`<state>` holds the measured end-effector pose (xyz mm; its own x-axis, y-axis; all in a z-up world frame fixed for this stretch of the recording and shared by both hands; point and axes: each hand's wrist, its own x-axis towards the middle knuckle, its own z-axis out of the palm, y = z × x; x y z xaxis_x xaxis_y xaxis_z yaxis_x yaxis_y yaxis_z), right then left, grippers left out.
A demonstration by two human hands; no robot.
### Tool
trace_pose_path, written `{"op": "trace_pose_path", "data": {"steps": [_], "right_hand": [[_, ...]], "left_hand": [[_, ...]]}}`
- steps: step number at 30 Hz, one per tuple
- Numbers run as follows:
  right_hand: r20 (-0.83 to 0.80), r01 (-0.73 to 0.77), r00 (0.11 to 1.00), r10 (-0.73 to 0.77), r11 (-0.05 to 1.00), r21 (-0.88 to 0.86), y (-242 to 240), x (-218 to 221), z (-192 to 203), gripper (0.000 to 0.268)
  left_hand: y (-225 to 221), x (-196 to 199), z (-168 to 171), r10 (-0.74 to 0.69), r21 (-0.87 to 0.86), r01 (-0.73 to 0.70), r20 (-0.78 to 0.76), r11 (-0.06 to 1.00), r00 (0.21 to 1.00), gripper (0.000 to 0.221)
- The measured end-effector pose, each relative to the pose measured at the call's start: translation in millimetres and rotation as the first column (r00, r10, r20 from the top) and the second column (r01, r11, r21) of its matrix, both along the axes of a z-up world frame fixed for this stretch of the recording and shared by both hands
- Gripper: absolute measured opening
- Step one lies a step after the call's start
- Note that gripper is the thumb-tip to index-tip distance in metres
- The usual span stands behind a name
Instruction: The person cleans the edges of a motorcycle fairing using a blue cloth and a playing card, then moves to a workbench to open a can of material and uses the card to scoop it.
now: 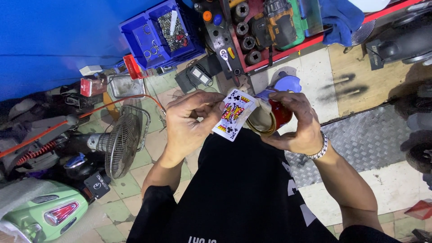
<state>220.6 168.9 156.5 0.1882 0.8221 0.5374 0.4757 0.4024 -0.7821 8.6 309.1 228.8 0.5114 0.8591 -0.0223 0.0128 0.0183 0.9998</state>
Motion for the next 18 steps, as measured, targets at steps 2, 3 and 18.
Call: {"op": "trace_pose_path", "data": {"steps": [2, 3, 18], "right_hand": [[0.008, -0.002, 1.0, 0.002, 1.0, -0.012, 0, 2, 5, 0.079], [0.017, -0.006, 1.0, 0.006, 1.0, -0.023, 0, 3, 7, 0.075], [-0.024, -0.161, 0.986, 0.165, 0.907, -0.389, 14, 18, 72, 0.08]], "left_hand": [[0, 1, -1, -0.012, 0.002, 0.012, 0.0, 1.0, 1.0, 0.008], [0, 1, -2, -0.023, 0.004, 0.023, 0.0, 1.0, 1.0, 0.008], [6, 11, -14, -0.242, -0.04, 0.248, 0.128, 0.968, 0.962, 0.014]]}}
